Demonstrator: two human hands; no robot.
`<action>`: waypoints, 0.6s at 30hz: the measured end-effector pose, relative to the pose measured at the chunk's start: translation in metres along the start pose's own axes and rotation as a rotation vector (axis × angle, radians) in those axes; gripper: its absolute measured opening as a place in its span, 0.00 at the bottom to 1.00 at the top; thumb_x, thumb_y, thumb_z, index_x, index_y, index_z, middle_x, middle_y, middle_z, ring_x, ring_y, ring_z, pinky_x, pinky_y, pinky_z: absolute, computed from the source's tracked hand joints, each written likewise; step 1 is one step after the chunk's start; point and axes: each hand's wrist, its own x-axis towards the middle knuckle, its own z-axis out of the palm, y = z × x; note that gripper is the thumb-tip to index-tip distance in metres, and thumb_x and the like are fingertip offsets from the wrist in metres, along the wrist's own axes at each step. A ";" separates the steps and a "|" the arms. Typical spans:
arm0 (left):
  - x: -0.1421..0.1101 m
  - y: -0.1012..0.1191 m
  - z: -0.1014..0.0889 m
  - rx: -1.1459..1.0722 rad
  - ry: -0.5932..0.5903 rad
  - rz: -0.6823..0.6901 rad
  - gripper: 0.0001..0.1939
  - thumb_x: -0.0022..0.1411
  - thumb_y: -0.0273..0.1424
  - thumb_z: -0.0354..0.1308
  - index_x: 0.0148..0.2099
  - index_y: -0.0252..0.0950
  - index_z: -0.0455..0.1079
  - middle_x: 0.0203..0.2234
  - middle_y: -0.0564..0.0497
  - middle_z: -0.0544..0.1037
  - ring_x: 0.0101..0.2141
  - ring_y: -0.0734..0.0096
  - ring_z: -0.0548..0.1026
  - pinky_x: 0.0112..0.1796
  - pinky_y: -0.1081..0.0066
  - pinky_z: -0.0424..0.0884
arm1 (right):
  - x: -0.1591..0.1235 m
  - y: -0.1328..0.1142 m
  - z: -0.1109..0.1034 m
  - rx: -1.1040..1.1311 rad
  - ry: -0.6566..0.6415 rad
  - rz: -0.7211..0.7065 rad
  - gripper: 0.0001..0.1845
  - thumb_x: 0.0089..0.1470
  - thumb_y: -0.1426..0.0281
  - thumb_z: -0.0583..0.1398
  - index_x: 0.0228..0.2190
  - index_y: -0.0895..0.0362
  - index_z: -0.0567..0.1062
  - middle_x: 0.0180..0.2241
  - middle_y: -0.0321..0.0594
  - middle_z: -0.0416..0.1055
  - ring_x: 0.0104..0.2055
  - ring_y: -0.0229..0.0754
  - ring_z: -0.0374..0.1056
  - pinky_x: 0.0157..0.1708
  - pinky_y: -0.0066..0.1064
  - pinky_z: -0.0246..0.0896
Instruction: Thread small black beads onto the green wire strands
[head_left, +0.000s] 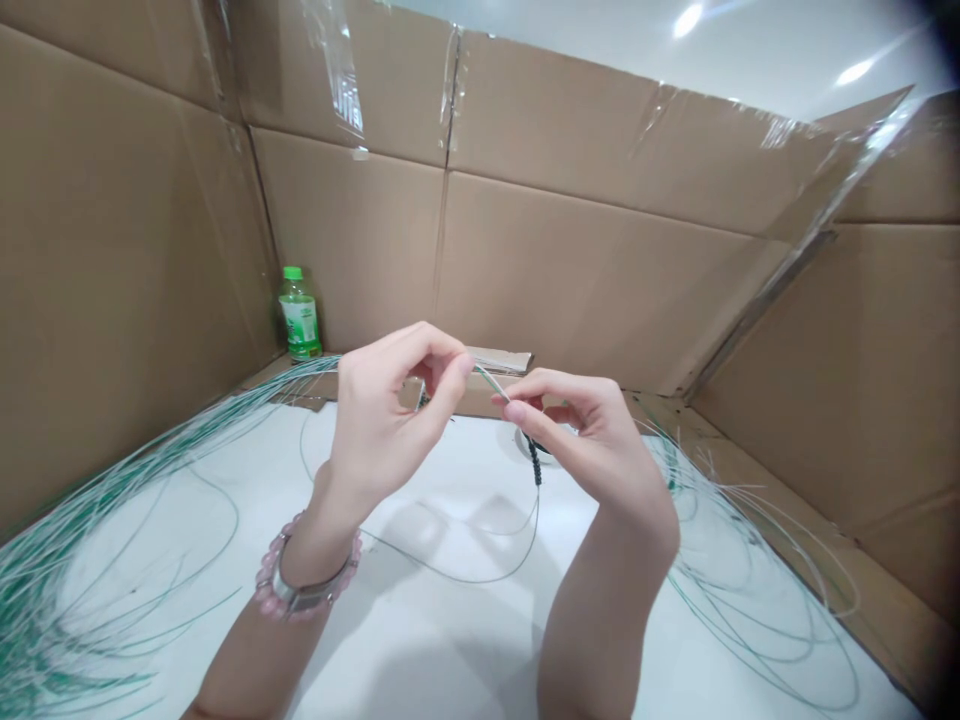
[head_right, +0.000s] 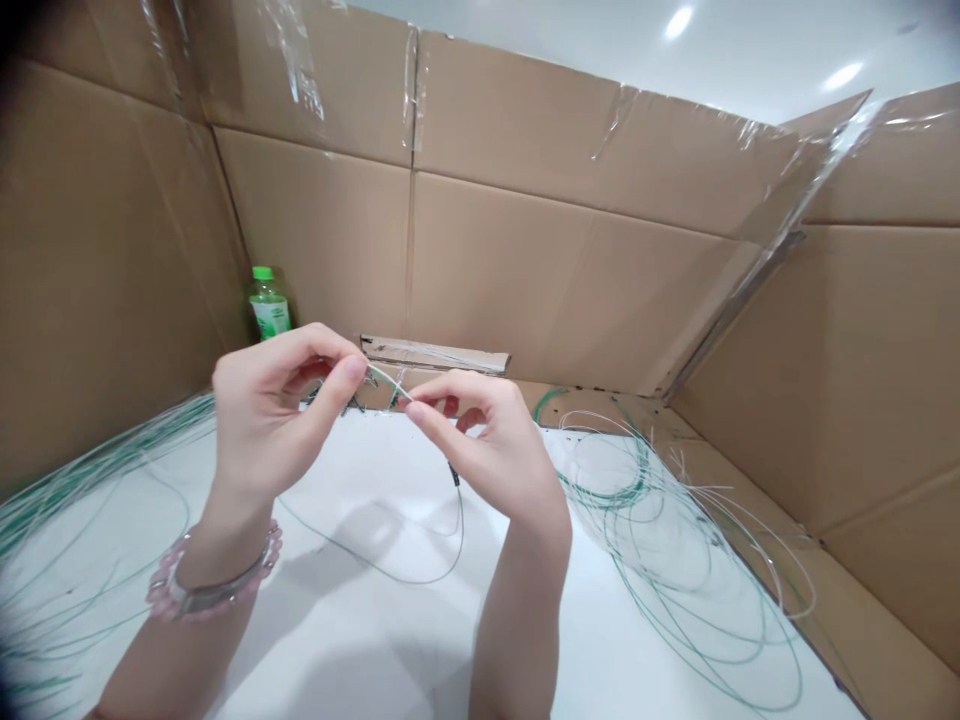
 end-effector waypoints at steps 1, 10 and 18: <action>0.000 0.000 0.000 0.006 0.001 -0.007 0.08 0.58 0.27 0.55 0.26 0.35 0.66 0.20 0.55 0.70 0.22 0.78 0.66 0.24 0.77 0.64 | 0.000 0.001 0.000 0.017 -0.001 0.007 0.05 0.52 0.68 0.61 0.29 0.56 0.77 0.26 0.34 0.72 0.27 0.32 0.64 0.23 0.23 0.57; 0.001 -0.002 0.000 0.016 0.008 -0.014 0.08 0.58 0.27 0.55 0.25 0.35 0.66 0.18 0.55 0.69 0.21 0.80 0.65 0.23 0.78 0.63 | 0.001 0.004 -0.005 0.020 0.026 0.014 0.10 0.56 0.65 0.57 0.34 0.54 0.78 0.28 0.34 0.73 0.31 0.31 0.67 0.24 0.20 0.58; 0.001 -0.005 -0.001 -0.011 0.028 -0.052 0.09 0.58 0.28 0.56 0.25 0.34 0.66 0.18 0.56 0.68 0.21 0.80 0.65 0.23 0.78 0.63 | -0.001 0.007 -0.008 0.005 -0.034 0.019 0.08 0.54 0.65 0.59 0.34 0.53 0.77 0.31 0.34 0.74 0.33 0.31 0.68 0.26 0.20 0.59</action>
